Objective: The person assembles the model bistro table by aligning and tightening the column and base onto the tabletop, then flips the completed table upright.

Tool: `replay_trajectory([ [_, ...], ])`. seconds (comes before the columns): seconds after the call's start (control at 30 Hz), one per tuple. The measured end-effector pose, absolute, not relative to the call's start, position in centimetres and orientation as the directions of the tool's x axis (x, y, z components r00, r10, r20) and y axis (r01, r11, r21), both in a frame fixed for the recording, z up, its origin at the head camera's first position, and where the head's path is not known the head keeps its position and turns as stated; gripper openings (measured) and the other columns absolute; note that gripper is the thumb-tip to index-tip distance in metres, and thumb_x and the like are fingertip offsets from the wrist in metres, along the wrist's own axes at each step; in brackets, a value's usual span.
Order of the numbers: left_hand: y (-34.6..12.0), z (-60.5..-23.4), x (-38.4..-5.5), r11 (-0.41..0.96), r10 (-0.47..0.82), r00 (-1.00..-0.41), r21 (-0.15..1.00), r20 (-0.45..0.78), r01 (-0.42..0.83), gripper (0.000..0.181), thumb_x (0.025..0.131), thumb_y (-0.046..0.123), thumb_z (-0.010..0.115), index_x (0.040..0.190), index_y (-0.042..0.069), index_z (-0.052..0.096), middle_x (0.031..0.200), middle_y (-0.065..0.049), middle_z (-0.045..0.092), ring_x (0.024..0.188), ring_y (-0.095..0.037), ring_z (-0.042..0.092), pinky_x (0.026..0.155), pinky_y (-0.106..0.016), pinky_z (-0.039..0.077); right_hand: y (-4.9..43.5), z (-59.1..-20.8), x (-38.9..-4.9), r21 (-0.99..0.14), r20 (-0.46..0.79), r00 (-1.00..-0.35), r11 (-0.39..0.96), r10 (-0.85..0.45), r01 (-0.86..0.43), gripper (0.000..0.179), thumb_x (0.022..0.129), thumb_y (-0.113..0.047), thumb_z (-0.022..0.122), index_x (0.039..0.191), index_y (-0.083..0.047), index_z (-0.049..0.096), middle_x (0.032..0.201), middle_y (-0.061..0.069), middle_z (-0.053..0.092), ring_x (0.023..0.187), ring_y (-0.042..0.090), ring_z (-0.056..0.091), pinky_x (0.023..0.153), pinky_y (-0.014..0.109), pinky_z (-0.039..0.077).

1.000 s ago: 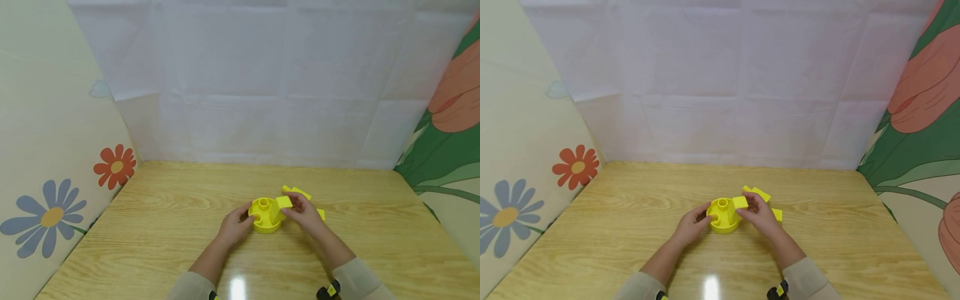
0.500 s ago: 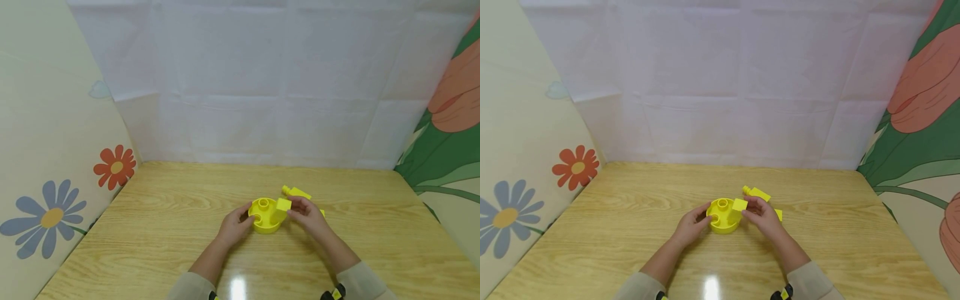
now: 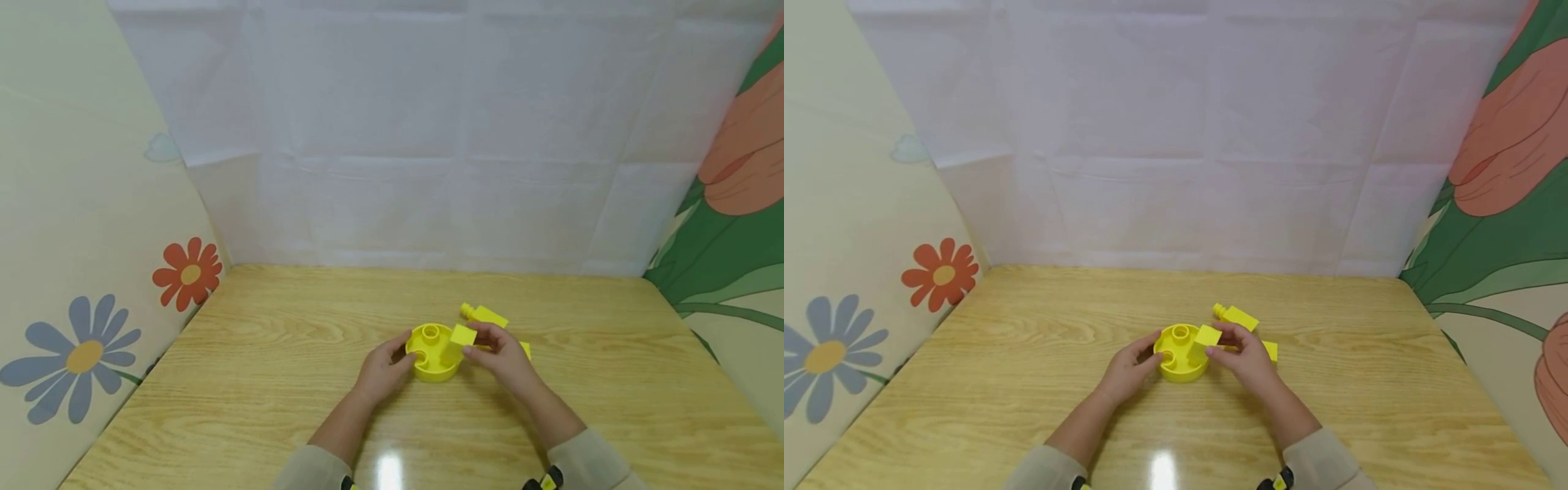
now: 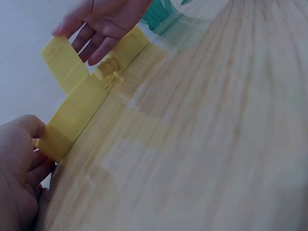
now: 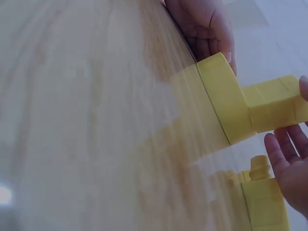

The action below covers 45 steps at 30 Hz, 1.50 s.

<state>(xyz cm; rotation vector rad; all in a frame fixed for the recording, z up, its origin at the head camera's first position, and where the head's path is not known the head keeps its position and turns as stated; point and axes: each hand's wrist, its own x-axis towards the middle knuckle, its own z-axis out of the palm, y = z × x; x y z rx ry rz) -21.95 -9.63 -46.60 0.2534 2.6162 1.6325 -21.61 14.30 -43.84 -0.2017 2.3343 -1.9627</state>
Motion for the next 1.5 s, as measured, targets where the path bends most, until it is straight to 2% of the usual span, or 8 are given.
replay_trajectory([
  [0.4,-9.7,-46.6,-22.1,0.414,0.169,-0.984,0.902,0.055,0.121,0.052,0.096,0.022,0.061,0.142,0.001,0.049,0.145,-0.016,0.051,0.136,-0.034,0.046,0.113,-0.049,0.037,12.9,-43.8,-21.1,-0.982,0.046,-0.999,0.185,-0.014,-0.048,0.043,0.090,-0.004,0.068,0.131,-0.001,0.057,0.118,0.019,0.063,0.104,0.016,0.060,0.079,0.016,0.053],
  [0.63,-9.8,-46.6,-22.2,0.423,0.172,-0.983,0.896,0.064,0.132,0.052,0.096,0.025,0.061,0.141,0.001,0.049,0.144,-0.017,0.052,0.135,-0.035,0.047,0.111,-0.049,0.039,12.1,-44.0,-21.0,-0.973,0.076,-0.995,0.222,0.071,-0.058,0.042,0.087,-0.010,0.073,0.127,-0.002,0.060,0.119,0.017,0.064,0.108,0.022,0.060,0.083,0.013,0.049],
  [0.8,-9.8,-46.6,-22.3,0.425,0.168,-0.984,0.896,0.061,0.129,0.052,0.096,0.024,0.062,0.141,0.002,0.050,0.144,-0.016,0.052,0.135,-0.034,0.048,0.111,-0.049,0.039,11.8,-43.9,-20.7,-0.972,0.081,-0.993,0.226,0.086,-0.060,0.043,0.088,-0.012,0.073,0.128,-0.003,0.059,0.121,0.017,0.063,0.112,0.025,0.059,0.084,0.015,0.049],
  [1.03,-9.8,-46.7,-22.4,0.420,0.169,-0.984,0.899,0.057,0.124,0.052,0.096,0.023,0.062,0.141,0.001,0.050,0.144,-0.016,0.052,0.134,-0.034,0.048,0.111,-0.048,0.039,11.3,-44.3,-20.5,-0.972,0.106,-0.987,0.223,0.120,-0.077,0.043,0.088,-0.011,0.072,0.127,-0.002,0.059,0.120,0.018,0.063,0.109,0.022,0.058,0.081,0.011,0.048],
  [1.27,-9.8,-46.8,-22.2,0.420,0.172,-0.984,0.900,0.052,0.121,0.051,0.096,0.022,0.061,0.141,0.001,0.049,0.145,-0.017,0.051,0.135,-0.035,0.047,0.112,-0.049,0.038,11.1,-44.6,-20.2,-0.979,0.105,-0.986,0.188,0.127,-0.081,0.043,0.089,-0.011,0.071,0.129,-0.003,0.057,0.121,0.016,0.062,0.111,0.022,0.056,0.083,0.012,0.048],
  [1.5,-9.8,-46.8,-22.0,0.418,0.167,-0.985,0.902,0.043,0.111,0.049,0.099,0.023,0.057,0.142,0.001,0.048,0.146,-0.018,0.050,0.136,-0.036,0.045,0.113,-0.050,0.037,11.2,-44.7,-19.9,-0.983,0.119,-0.986,0.154,0.113,-0.101,0.040,0.092,-0.010,0.067,0.129,-0.002,0.056,0.120,0.017,0.060,0.105,0.013,0.054,0.084,0.012,0.049],
])
